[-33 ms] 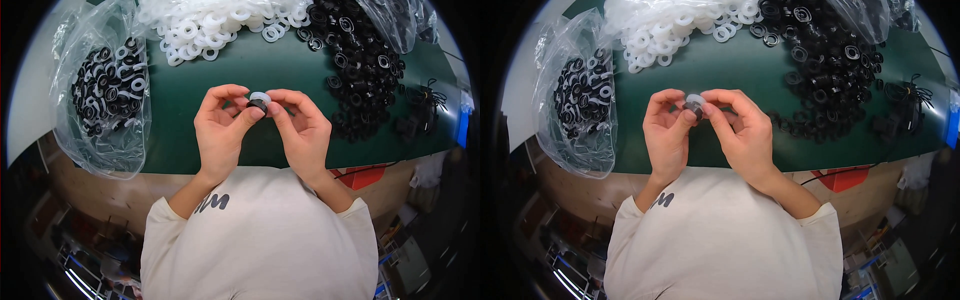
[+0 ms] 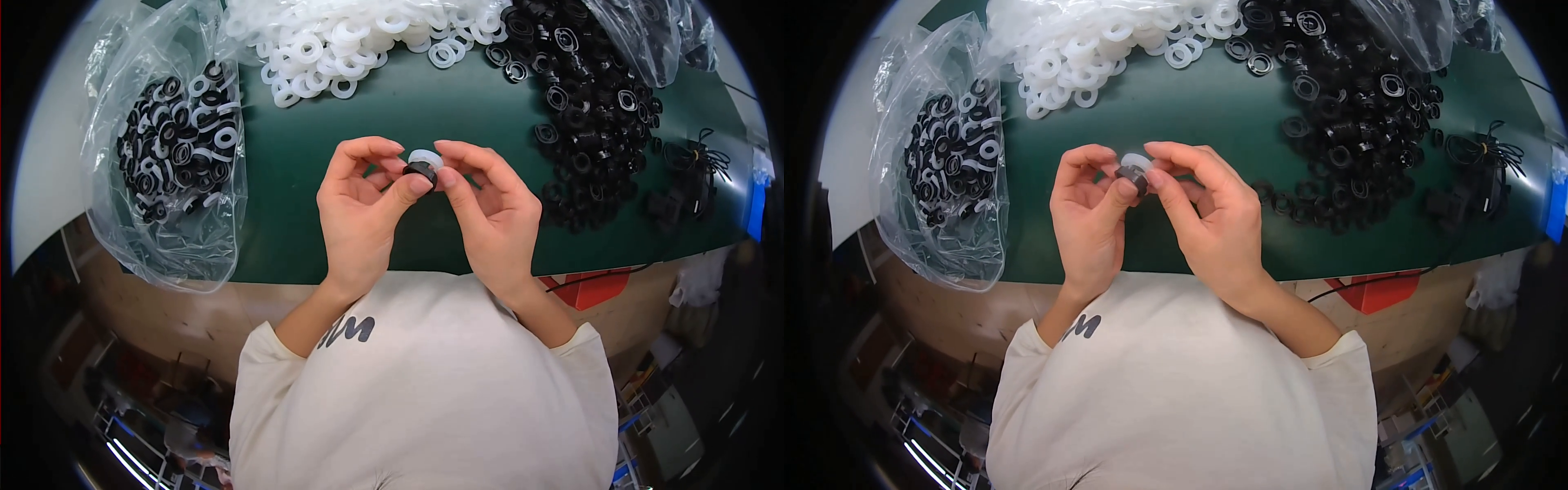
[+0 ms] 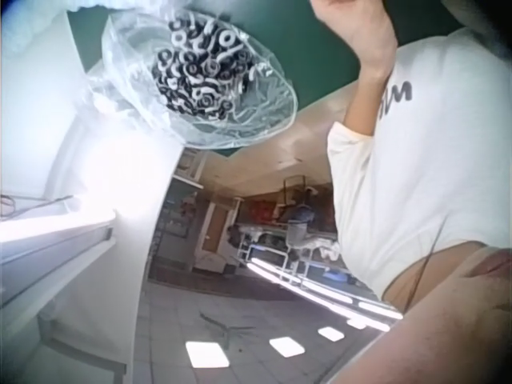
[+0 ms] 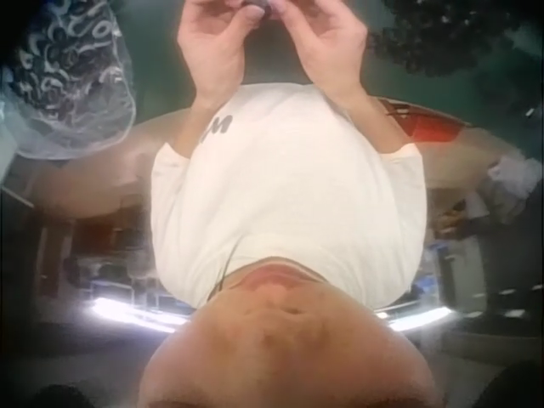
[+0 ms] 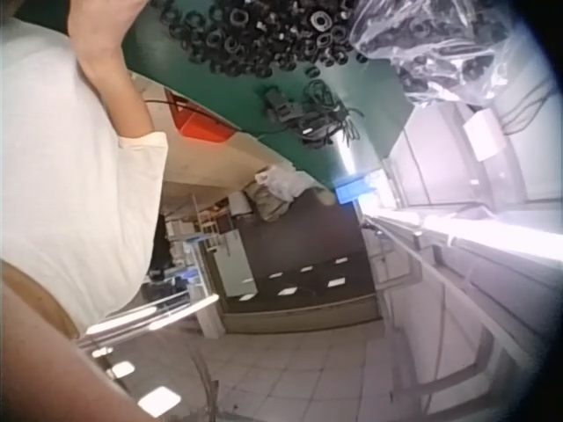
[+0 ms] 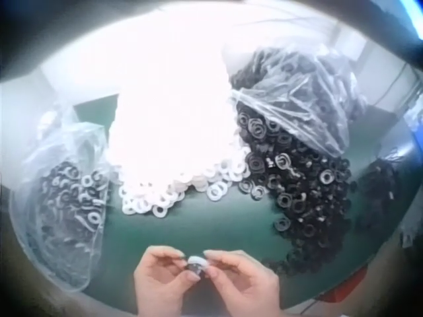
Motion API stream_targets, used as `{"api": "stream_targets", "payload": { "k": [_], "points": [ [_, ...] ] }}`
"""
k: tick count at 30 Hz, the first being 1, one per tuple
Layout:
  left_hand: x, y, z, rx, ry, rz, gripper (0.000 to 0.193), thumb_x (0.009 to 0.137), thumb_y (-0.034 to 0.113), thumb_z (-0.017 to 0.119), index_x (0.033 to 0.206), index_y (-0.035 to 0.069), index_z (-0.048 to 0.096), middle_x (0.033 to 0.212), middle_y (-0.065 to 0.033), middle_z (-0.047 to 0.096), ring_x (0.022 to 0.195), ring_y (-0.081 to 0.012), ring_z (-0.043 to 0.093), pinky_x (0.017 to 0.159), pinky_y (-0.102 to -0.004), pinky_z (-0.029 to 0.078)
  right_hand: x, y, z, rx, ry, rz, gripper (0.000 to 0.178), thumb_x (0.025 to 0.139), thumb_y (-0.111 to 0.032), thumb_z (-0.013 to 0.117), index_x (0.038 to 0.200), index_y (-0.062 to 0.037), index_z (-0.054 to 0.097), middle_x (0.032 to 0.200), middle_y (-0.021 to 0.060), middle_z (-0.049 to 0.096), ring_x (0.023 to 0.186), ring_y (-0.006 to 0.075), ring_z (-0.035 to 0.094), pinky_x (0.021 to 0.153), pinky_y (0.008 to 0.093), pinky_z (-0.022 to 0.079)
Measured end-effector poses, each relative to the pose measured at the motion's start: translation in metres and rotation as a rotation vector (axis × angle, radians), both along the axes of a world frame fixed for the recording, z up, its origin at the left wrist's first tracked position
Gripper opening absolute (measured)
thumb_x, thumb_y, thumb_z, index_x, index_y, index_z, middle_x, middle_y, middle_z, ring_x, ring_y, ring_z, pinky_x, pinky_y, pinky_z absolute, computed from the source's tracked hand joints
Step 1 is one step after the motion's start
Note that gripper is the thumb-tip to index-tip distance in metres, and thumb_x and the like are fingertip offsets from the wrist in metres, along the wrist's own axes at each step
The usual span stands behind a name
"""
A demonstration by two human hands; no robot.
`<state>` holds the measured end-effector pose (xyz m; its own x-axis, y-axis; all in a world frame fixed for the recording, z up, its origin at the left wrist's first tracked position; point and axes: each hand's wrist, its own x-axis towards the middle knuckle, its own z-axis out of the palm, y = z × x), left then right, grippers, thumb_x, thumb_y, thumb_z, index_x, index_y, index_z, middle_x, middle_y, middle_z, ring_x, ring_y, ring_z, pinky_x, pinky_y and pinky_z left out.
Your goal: The person repeatedly picks up white plastic rings and black plastic components from the workbench, fits each ring onto a component by hand, and places the assembled parts into a bag.
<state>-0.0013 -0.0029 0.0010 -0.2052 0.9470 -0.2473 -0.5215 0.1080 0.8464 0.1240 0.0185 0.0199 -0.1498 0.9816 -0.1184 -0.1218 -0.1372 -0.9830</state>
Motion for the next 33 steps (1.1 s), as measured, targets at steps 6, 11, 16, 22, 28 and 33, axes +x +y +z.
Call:
{"api": "stream_targets", "payload": {
  "k": [6,11,16,22,28,33],
  "points": [
    [0.0,0.001,0.005,-0.032,-0.093,0.003,0.033,0.076,-0.006,0.068,0.102,0.001,0.05,0.093,-0.0056,0.05,0.076,-0.0109,0.057,0.059,-0.0201,0.046,0.0,-0.005,-0.004,0.138,-0.087,-0.025,0.017,0.085,0.005,0.056,0.101,0.0035,0.062,0.095,0.0084,0.058,0.082,0.0121,0.058,0.069,0.0215,0.049],
    [-0.001,0.002,0.008,-0.094,-0.235,-0.04,0.032,0.079,-0.003,0.066,0.107,-0.001,0.051,0.096,-0.007,0.052,0.075,-0.0113,0.057,0.059,-0.021,0.045,-0.001,-0.007,-0.009,0.227,-0.092,-0.025,0.017,0.084,0.006,0.056,0.1,0.0025,0.063,0.095,0.0084,0.058,0.081,0.0123,0.057,0.068,0.022,0.048],
    [-0.005,0.0,0.007,-0.085,-0.143,-0.114,0.029,0.08,-0.001,0.066,0.106,-0.002,0.054,0.096,-0.0074,0.056,0.075,-0.0102,0.056,0.065,-0.0207,0.046,0.001,-0.008,-0.004,0.11,-0.01,-0.021,0.017,0.084,0.006,0.057,0.099,0.0021,0.063,0.094,0.0078,0.059,0.081,0.0131,0.057,0.069,0.0224,0.048],
    [-0.006,0.001,0.01,-0.05,-0.049,-0.159,0.026,0.08,-0.001,0.066,0.103,-0.002,0.055,0.094,-0.0061,0.057,0.082,-0.01,0.055,0.073,-0.0218,0.047,-0.003,-0.014,-0.004,0.176,-0.046,-0.055,0.022,0.077,0.008,0.063,0.099,0.0012,0.064,0.093,0.0075,0.06,0.081,0.0148,0.058,0.069,0.0236,0.047],
    [0.0,-0.003,0.016,-0.053,-0.029,-0.148,0.023,0.081,0.0,0.065,0.101,-0.002,0.054,0.096,-0.0064,0.056,0.086,-0.0104,0.053,0.077,-0.0235,0.047,-0.004,-0.018,-0.009,0.245,-0.145,-0.108,0.027,0.073,0.011,0.065,0.098,0.0008,0.065,0.09,0.0077,0.061,0.08,0.0152,0.058,0.07,0.0237,0.047],
    [0.005,-0.009,0.007,0.156,0.071,-0.051,0.025,0.081,-0.002,0.064,0.103,-0.002,0.053,0.096,-0.0053,0.054,0.086,-0.0117,0.053,0.078,-0.0238,0.046,-0.005,-0.019,-0.005,0.145,0.015,-0.089,0.025,0.075,0.012,0.063,0.098,0.0011,0.064,0.09,0.0064,0.059,0.082,0.0142,0.057,0.071,0.023,0.047]
  ]
}}
